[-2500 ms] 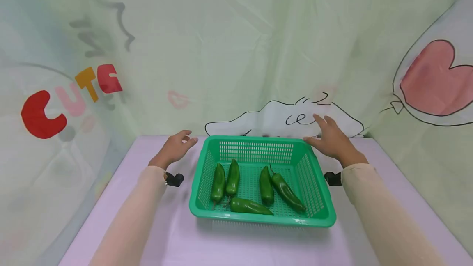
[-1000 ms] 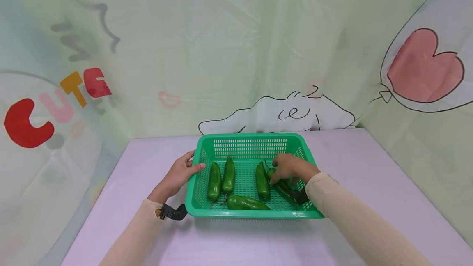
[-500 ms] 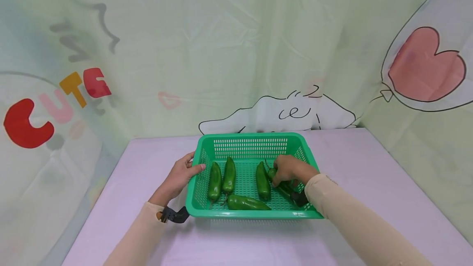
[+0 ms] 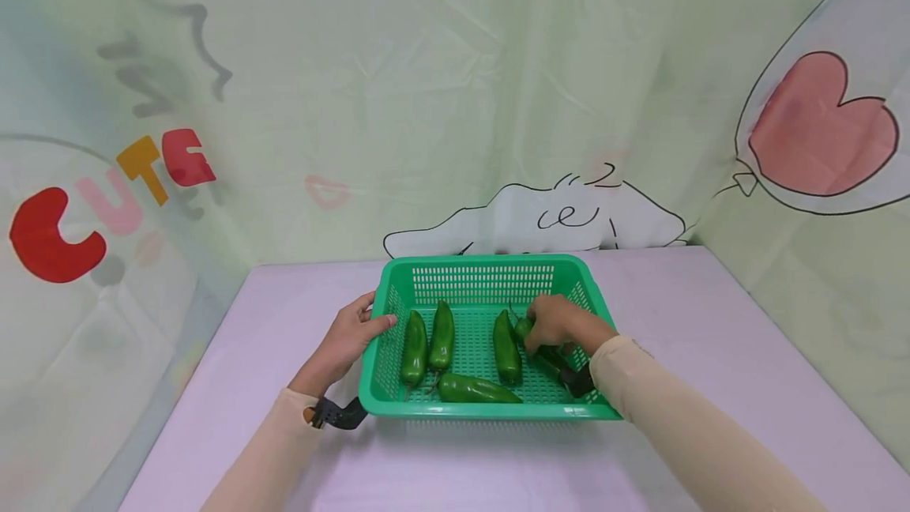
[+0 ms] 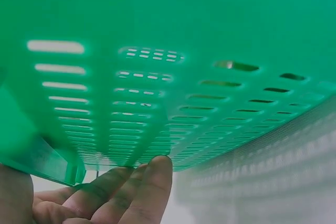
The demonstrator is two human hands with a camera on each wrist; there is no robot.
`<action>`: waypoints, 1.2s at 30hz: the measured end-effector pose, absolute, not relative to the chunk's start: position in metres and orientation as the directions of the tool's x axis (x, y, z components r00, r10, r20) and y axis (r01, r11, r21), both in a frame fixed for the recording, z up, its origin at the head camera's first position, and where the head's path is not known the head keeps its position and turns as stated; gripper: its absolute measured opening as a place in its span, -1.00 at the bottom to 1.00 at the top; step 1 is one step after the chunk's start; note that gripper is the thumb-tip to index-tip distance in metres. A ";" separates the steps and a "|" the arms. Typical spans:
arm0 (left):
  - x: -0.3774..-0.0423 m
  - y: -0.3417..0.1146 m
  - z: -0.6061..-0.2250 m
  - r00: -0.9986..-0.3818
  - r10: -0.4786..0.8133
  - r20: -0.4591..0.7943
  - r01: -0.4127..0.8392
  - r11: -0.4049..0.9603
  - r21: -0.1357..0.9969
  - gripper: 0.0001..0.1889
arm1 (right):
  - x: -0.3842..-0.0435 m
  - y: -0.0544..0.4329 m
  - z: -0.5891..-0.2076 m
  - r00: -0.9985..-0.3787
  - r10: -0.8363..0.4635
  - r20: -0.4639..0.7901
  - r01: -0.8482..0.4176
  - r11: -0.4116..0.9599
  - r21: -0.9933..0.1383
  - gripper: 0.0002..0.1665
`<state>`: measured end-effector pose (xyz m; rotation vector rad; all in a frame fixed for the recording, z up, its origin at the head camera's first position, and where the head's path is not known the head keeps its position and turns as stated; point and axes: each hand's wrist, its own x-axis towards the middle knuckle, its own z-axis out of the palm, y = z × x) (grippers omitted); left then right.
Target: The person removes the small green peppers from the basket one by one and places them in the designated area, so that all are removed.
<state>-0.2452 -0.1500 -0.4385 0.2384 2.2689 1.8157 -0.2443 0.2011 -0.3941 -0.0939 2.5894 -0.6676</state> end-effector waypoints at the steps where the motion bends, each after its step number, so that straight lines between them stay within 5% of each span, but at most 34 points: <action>1: -0.245 -0.150 -0.438 -0.961 0.268 -0.071 -0.011 0.221 0.975 -0.27 | -0.244 0.202 -0.393 -0.894 -0.176 -0.413 0.046 0.879 -0.475 -0.20; 21: -0.246 -0.148 -0.441 -0.969 0.230 -0.088 -0.035 0.226 0.973 -0.29 | -0.242 0.221 -0.367 -0.950 -0.219 -0.223 -0.028 0.771 -0.636 -0.14; 36: -0.246 -0.148 -0.442 -0.967 0.236 -0.094 -0.037 0.237 0.971 -0.28 | -0.237 0.262 -0.331 -0.967 -0.149 -0.209 0.078 0.608 -0.790 -0.03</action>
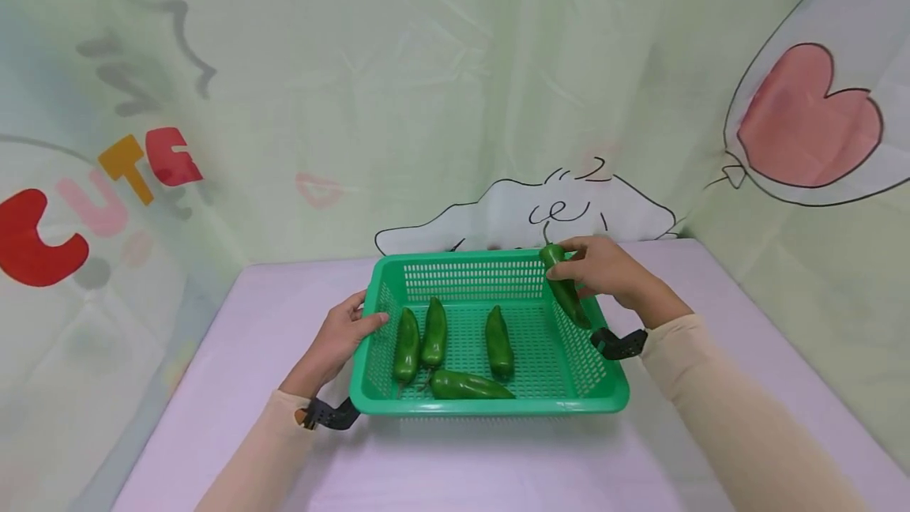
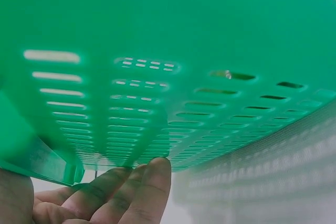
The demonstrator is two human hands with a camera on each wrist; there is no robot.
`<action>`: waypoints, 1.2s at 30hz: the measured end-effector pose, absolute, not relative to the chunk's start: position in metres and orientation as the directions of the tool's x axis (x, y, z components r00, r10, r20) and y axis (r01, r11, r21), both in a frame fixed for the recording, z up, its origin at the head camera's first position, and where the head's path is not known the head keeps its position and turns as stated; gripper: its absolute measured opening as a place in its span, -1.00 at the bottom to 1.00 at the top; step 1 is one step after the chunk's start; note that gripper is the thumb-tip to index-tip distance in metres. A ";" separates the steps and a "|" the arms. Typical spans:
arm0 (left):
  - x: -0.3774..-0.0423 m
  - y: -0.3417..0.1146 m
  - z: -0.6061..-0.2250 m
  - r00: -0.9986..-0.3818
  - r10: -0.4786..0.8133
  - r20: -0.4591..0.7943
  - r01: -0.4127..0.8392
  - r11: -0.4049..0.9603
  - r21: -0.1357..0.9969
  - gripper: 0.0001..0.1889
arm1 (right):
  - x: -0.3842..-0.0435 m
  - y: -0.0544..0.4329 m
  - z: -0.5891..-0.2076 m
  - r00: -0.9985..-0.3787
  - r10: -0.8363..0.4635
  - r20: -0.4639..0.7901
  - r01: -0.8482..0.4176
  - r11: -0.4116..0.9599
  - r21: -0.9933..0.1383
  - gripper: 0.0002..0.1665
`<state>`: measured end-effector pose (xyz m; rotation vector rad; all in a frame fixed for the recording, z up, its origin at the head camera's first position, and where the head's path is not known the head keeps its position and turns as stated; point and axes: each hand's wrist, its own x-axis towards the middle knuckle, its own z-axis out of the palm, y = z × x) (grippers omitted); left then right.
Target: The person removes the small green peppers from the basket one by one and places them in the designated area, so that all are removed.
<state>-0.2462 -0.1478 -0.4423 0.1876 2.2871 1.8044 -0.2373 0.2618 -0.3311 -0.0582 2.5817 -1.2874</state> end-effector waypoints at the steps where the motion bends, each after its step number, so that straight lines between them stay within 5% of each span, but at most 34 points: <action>1: -0.246 -0.148 -0.442 -0.968 0.234 -0.093 -0.036 0.237 0.971 -0.28 | -0.237 0.265 -0.329 -0.969 -0.143 -0.204 0.078 0.602 -0.795 -0.03; 12: -0.245 -0.152 -0.441 -0.967 0.235 -0.096 -0.036 0.246 0.969 -0.27 | -0.239 0.297 -0.320 -0.978 -0.079 -0.194 0.112 0.584 -0.804 -0.08; 36: -0.244 -0.150 -0.440 -0.964 0.246 -0.097 -0.035 0.243 0.969 -0.29 | -0.247 0.342 -0.367 -0.964 -0.017 -0.264 0.208 0.570 -0.795 -0.23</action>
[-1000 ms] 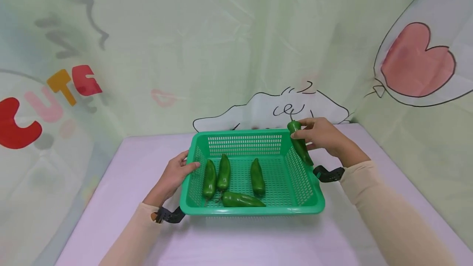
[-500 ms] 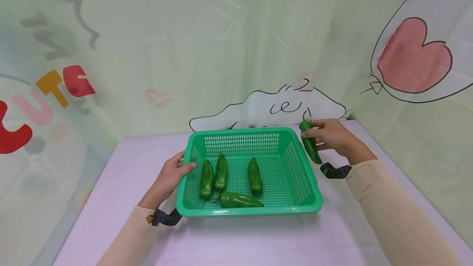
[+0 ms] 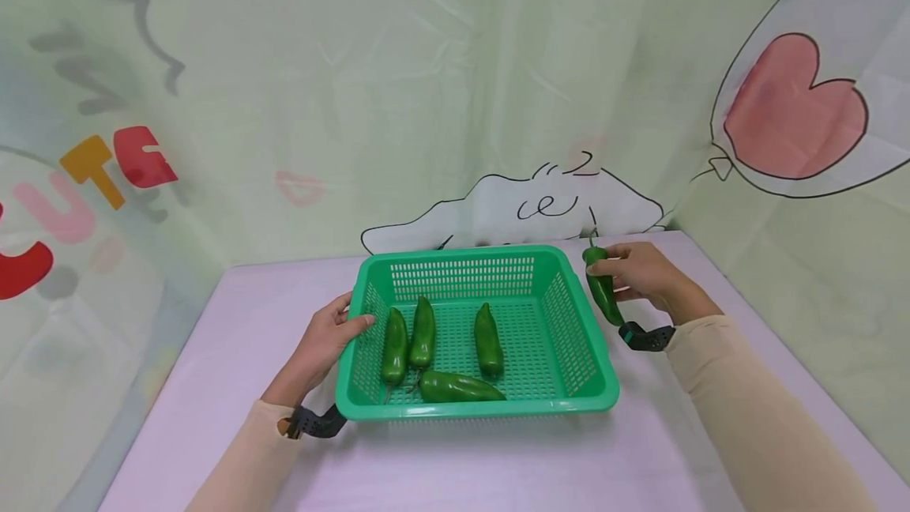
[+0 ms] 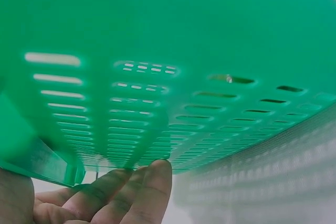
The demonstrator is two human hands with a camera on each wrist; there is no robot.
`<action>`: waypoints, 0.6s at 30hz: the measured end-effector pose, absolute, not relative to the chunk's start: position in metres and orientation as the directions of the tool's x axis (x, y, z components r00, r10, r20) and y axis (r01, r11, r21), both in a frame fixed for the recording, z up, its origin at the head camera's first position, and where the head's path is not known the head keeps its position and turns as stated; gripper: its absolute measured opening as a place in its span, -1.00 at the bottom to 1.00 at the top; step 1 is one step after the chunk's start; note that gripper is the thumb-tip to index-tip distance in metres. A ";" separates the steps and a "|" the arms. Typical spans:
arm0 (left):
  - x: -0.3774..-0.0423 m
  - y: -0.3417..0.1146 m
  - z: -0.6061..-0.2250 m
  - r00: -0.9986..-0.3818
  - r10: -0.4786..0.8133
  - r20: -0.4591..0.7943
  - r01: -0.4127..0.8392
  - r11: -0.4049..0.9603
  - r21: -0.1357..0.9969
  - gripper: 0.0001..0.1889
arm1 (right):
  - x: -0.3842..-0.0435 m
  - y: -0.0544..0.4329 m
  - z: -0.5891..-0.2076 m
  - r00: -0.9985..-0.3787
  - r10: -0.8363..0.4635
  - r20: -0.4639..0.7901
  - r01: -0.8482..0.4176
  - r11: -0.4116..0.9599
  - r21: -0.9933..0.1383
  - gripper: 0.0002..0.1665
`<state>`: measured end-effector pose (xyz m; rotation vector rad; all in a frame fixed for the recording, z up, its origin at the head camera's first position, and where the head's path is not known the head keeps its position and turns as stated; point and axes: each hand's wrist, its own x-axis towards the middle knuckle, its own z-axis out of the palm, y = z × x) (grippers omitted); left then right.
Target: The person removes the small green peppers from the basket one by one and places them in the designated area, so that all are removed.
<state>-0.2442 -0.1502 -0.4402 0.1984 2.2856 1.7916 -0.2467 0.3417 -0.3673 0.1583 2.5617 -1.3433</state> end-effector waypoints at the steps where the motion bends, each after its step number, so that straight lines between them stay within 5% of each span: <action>1: -0.244 -0.150 -0.440 -0.965 0.244 -0.097 -0.036 0.244 0.969 -0.29 | -0.247 0.342 -0.369 -0.964 -0.016 -0.266 0.210 0.569 -0.795 -0.22; 18: -0.244 -0.150 -0.442 -0.964 0.247 -0.099 -0.043 0.224 0.974 -0.28 | -0.250 0.351 -0.403 -0.959 0.012 -0.284 0.233 0.603 -0.763 -0.26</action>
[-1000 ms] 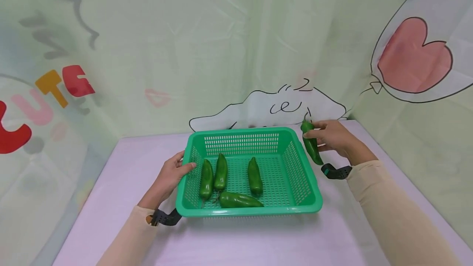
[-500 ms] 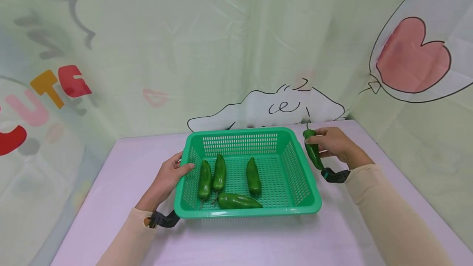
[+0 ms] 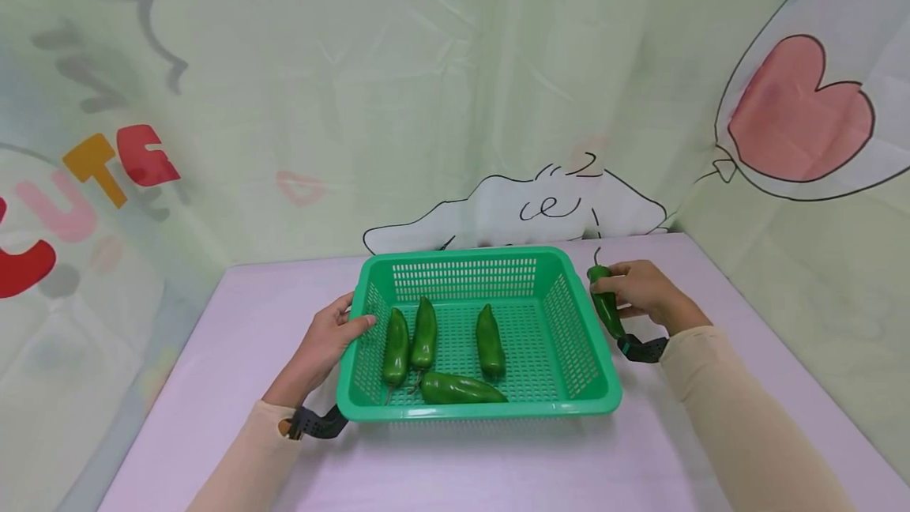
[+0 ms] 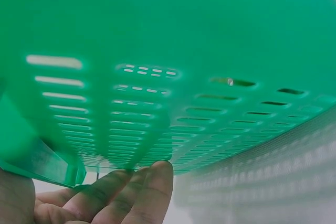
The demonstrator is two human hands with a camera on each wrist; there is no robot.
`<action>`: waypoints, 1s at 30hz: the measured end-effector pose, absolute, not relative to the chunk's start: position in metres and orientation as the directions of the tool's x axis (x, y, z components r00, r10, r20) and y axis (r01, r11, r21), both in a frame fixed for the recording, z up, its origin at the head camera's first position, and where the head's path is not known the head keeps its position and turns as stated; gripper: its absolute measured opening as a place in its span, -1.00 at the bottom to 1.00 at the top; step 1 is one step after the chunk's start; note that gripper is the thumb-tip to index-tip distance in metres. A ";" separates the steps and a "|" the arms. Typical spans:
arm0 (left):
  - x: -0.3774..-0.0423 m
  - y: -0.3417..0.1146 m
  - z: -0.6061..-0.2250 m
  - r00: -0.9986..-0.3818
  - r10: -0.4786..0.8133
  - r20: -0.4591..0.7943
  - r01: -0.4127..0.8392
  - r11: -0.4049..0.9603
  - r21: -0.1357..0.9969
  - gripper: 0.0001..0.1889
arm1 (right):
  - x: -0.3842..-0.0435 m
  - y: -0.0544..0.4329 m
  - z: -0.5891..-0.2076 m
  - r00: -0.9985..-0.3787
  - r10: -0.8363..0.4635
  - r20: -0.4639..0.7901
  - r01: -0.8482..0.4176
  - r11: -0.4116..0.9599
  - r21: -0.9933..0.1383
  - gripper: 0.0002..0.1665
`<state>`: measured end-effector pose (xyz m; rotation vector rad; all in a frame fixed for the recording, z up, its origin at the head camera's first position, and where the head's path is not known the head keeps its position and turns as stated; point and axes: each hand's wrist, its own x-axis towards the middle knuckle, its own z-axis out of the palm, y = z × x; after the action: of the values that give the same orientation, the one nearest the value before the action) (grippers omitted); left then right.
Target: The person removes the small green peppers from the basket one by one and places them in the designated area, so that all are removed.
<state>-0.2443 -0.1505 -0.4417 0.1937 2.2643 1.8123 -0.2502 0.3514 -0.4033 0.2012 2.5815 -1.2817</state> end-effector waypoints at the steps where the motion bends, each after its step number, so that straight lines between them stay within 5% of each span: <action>1: -0.244 -0.150 -0.442 -0.964 0.247 -0.100 -0.043 0.224 0.974 -0.28 | -0.250 0.352 -0.405 -0.958 0.011 -0.287 0.235 0.605 -0.761 -0.27; 30: -0.245 -0.150 -0.444 -0.965 0.246 -0.093 -0.042 0.205 0.978 -0.28 | -0.260 0.346 -0.434 -0.931 0.082 -0.355 0.306 0.703 -0.641 -0.19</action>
<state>-0.2447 -0.1502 -0.4439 0.1953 2.2503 1.8372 -0.2602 0.3464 -0.4345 0.3059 2.6130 -1.0623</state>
